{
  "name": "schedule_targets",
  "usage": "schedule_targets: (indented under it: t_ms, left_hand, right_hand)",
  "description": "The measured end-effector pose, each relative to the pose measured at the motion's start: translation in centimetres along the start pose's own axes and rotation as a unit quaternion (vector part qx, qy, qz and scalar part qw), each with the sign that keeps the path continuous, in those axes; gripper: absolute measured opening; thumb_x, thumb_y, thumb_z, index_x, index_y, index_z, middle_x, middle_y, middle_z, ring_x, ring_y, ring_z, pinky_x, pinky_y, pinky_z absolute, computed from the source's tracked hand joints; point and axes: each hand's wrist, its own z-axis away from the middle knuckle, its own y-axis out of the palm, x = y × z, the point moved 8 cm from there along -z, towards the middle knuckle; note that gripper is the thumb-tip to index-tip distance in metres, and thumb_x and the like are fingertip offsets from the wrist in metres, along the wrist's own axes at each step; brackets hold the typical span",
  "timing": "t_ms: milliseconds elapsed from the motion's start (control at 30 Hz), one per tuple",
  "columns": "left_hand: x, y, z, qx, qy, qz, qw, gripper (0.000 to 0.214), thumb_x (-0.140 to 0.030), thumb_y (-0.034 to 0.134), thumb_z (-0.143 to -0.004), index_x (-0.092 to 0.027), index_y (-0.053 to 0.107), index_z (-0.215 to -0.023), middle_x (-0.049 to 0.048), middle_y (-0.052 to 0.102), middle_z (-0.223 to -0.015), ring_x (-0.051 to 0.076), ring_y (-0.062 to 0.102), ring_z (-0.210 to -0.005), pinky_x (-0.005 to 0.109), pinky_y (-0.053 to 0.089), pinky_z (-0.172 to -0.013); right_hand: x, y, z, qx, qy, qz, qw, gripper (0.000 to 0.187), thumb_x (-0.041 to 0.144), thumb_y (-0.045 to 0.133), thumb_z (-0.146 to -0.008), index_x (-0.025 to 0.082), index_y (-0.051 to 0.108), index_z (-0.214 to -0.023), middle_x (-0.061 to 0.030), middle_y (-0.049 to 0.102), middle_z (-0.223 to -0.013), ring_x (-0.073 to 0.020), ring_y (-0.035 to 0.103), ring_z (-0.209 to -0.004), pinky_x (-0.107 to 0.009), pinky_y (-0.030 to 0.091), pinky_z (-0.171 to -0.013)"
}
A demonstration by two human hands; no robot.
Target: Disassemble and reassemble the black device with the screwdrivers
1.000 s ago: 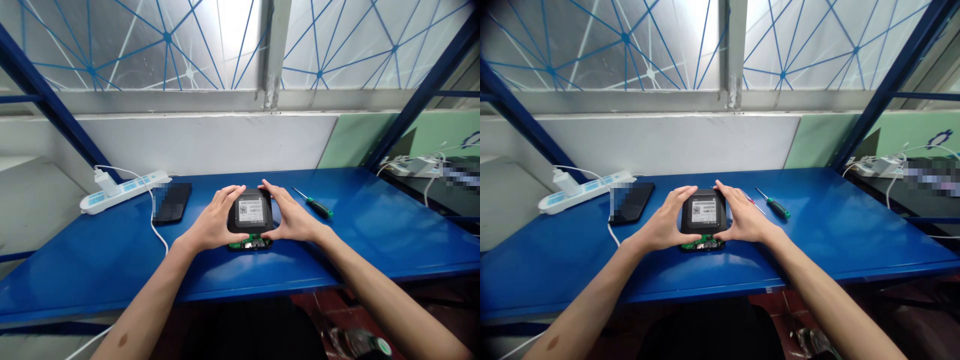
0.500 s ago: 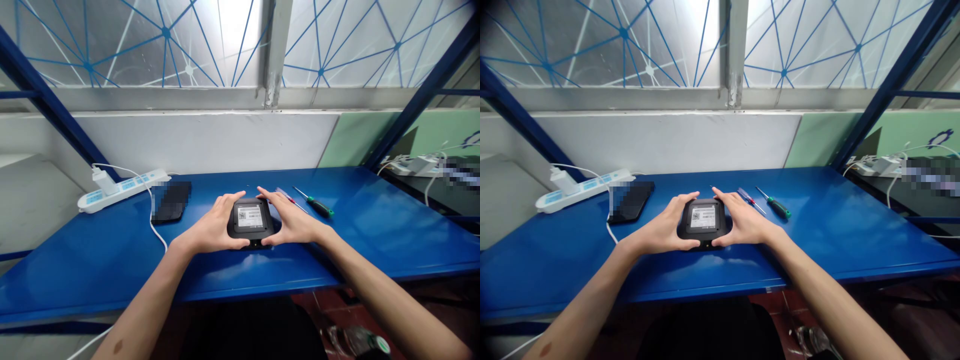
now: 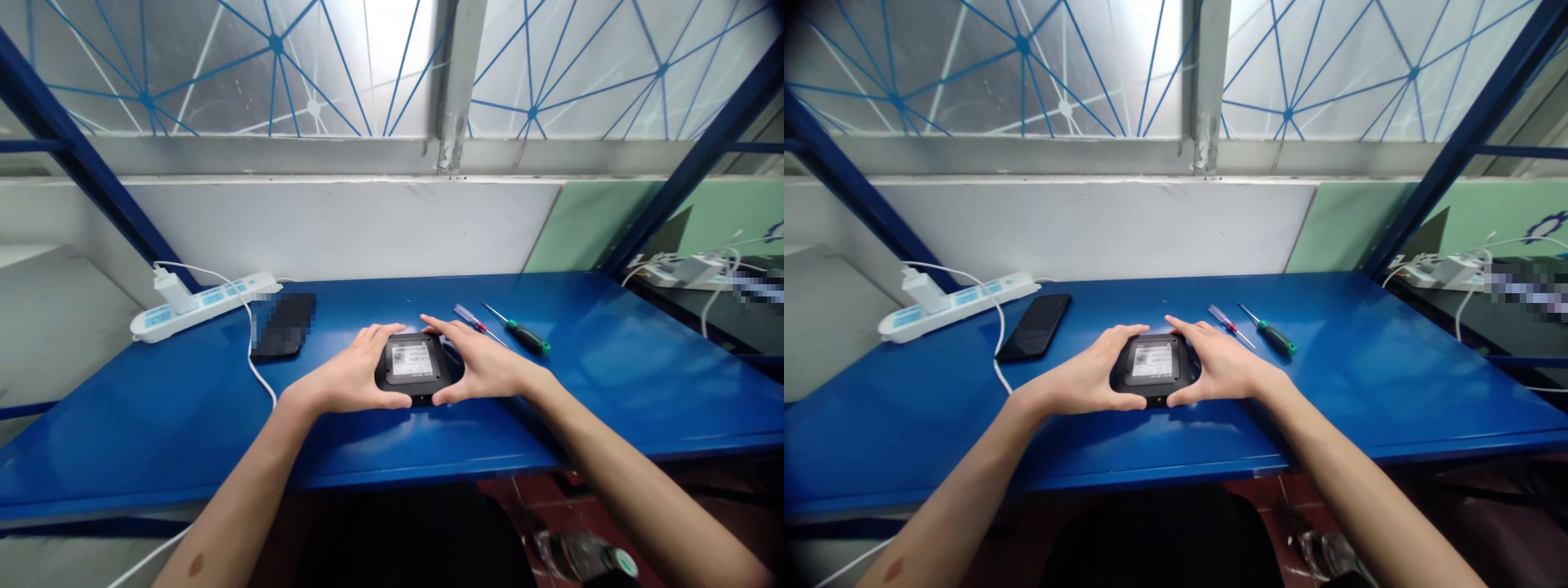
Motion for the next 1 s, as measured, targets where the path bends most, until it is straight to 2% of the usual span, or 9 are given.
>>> schedule_targets:
  t_ms: [200, 367, 533, 633, 767, 900, 1000]
  left_hand:
    - [0.1, 0.0, 0.0, 0.007, -0.017, 0.008, 1.0, 0.105, -0.055, 0.086, -0.065, -0.028, 0.031, -0.15, 0.0165, 0.045, -0.146, 0.04, 0.048, -0.136, 0.061, 0.045, -0.109]
    - [-0.3, -0.2, 0.0, 0.001, -0.009, 0.008, 1.0, 0.099, -0.051, 0.086, -0.066, -0.028, 0.036, -0.148, 0.0151, 0.049, -0.143, 0.04, 0.05, -0.133, 0.059, 0.048, -0.106]
    - [-0.6, -0.2, 0.0, 0.023, -0.021, 0.013, 0.999, 0.095, -0.05, 0.085, -0.066, -0.026, 0.038, -0.146, 0.0133, 0.05, -0.14, 0.038, 0.051, -0.132, 0.056, 0.047, -0.107]
    - [-0.2, 0.0, 0.0, 0.044, -0.048, 0.016, 0.998, 0.104, -0.059, 0.086, -0.064, -0.023, 0.037, -0.148, 0.0145, 0.047, -0.146, 0.037, 0.046, -0.137, 0.052, 0.043, -0.113]
    - [0.6, 0.4, 0.1, 0.056, -0.068, 0.011, 0.996, 0.124, -0.072, 0.085, -0.056, -0.023, 0.029, -0.156, 0.0167, 0.038, -0.157, 0.04, 0.035, -0.146, 0.053, 0.035, -0.119]
    - [0.8, 0.6, 0.3, 0.055, -0.07, 0.007, 0.996, 0.129, -0.073, 0.085, -0.056, -0.023, 0.025, -0.158, 0.0174, 0.034, -0.161, 0.039, 0.032, -0.149, 0.053, 0.031, -0.121]
    - [0.7, 0.6, 0.4, 0.053, -0.072, 0.005, 0.996, 0.127, -0.069, 0.087, -0.056, -0.022, 0.028, -0.158, 0.0175, 0.035, -0.161, 0.038, 0.033, -0.149, 0.052, 0.031, -0.121]
  right_hand:
    - [0.0, 0.2, 0.0, 0.012, -0.001, 0.011, 1.0, 0.122, 0.065, 0.083, -0.064, 0.022, 0.023, -0.161, -0.0202, 0.051, -0.151, -0.04, 0.051, -0.138, -0.062, 0.046, -0.111]
    - [0.1, 0.2, 0.1, 0.009, -0.007, 0.017, 1.0, 0.12, 0.066, 0.082, -0.065, 0.021, 0.025, -0.161, -0.02, 0.052, -0.151, -0.0393, 0.051, -0.138, -0.059, 0.047, -0.111]
    - [0.5, 0.1, 0.2, 0.012, -0.009, 0.025, 1.0, 0.119, 0.065, 0.082, -0.065, 0.019, 0.027, -0.16, -0.0208, 0.052, -0.151, -0.0383, 0.053, -0.137, -0.057, 0.046, -0.111]
    - [0.4, 0.1, 0.1, 0.02, -0.001, 0.024, 1.0, 0.119, 0.065, 0.083, -0.064, 0.018, 0.029, -0.159, -0.0205, 0.05, -0.153, -0.038, 0.052, -0.138, -0.056, 0.045, -0.113]
    - [0.3, 0.2, 0.1, 0.03, 0.012, 0.023, 0.999, 0.12, 0.065, 0.083, -0.063, 0.018, 0.03, -0.159, -0.0188, 0.045, -0.157, -0.0371, 0.048, -0.142, -0.054, 0.043, -0.116]
    - [0.3, 0.3, 0.2, 0.027, 0.009, 0.019, 0.999, 0.119, 0.064, 0.084, -0.063, 0.02, 0.03, -0.159, -0.0181, 0.044, -0.158, -0.037, 0.047, -0.143, -0.055, 0.043, -0.116]
    - [0.2, 0.4, 0.2, 0.021, 0.006, 0.017, 1.0, 0.12, 0.065, 0.084, -0.062, 0.021, 0.03, -0.159, -0.0186, 0.047, -0.156, -0.0376, 0.049, -0.141, -0.056, 0.044, -0.114]
